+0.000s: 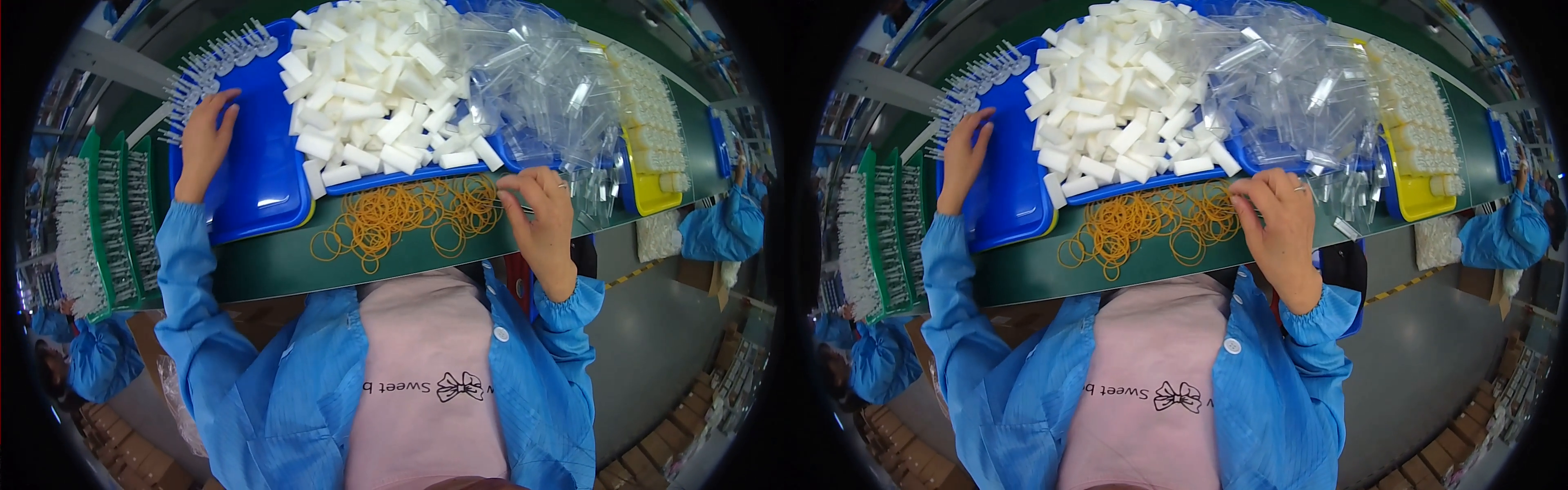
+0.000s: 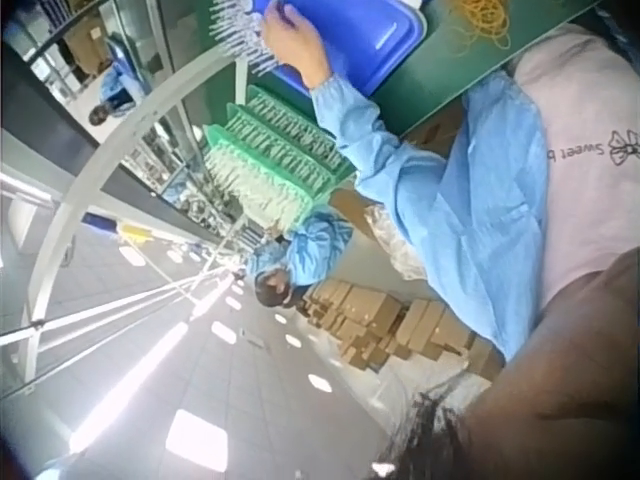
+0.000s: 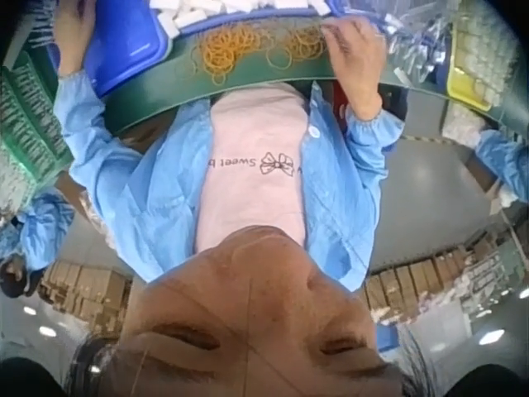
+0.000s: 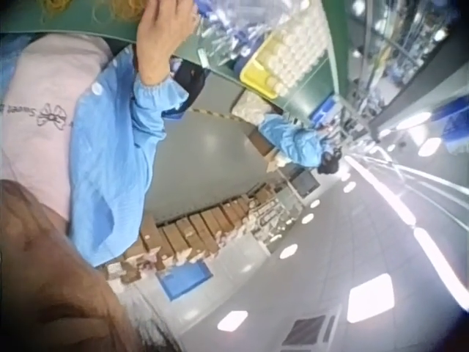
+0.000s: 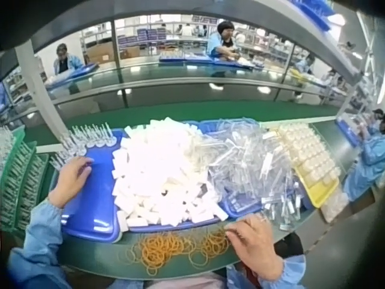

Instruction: The person removes clear plastic sleeves from a bundle of white components, places the assembly on a tray, assembles white pieces onto a base with pins, secures the bundle with a rubber band, and adjusts the parts using tweezers.

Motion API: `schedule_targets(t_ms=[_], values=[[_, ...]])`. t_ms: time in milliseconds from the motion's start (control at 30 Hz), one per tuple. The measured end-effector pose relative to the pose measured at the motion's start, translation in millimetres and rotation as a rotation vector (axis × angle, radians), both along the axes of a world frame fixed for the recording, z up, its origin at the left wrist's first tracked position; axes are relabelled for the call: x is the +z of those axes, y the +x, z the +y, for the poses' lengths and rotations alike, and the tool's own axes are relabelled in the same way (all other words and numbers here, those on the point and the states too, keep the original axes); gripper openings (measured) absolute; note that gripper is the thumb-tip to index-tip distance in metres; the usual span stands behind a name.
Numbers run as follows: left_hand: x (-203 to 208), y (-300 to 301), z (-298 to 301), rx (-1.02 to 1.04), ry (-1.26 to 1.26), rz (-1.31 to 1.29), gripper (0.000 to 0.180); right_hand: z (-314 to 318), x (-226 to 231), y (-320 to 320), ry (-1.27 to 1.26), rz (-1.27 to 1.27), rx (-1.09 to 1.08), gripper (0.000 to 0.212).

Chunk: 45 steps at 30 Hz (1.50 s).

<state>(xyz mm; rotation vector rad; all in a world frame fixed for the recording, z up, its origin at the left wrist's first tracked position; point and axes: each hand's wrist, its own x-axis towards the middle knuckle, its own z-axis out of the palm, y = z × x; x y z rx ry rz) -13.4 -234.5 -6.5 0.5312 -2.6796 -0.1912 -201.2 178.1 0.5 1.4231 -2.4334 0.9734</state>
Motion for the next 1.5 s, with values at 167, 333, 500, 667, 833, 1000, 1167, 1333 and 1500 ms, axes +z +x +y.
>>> schedule_targets(t_ms=[167, 333, 500, 667, 833, 1000, 1167, 1333, 1500], values=[[-18, -21, -19, 0.060, -0.079, -0.057, 0.031, -25, -1, -12, 0.100, 0.249, -0.087, 0.012], [-20, -25, -40, 0.230, -0.112, -0.099, 0.039, -35, -12, -15, 0.238, 0.314, -0.110, 0.015], [-13, -38, -42, 0.274, -0.164, -0.070, 0.033, -31, -1, -3, 0.191, 0.265, -0.135, 0.015], [-10, -53, -38, 0.060, -0.208, 0.076, 0.019, -23, 16, 14, 0.075, 0.166, -0.095, 0.014], [-10, -80, -49, 0.131, -0.456, 0.045, 0.021, -25, 36, 31, 0.026, 0.069, 0.129, 0.017], [-4, -79, -65, 0.261, -0.538, -0.075, 0.028, -16, 35, 48, -0.200, -0.329, 0.029, 0.018], [41, -46, -14, 0.144, 0.046, 0.334, 0.033, -6, 46, 48, -0.272, -0.476, 0.130, 0.017], [78, 9, 92, -0.077, 1.208, 0.585, 0.030, -6, 47, 47, -0.362, -0.584, 0.310, 0.017], [55, 40, 201, -0.406, 1.453, 0.437, 0.027, -18, 31, 42, -0.596, -1.100, 0.247, 0.026]])
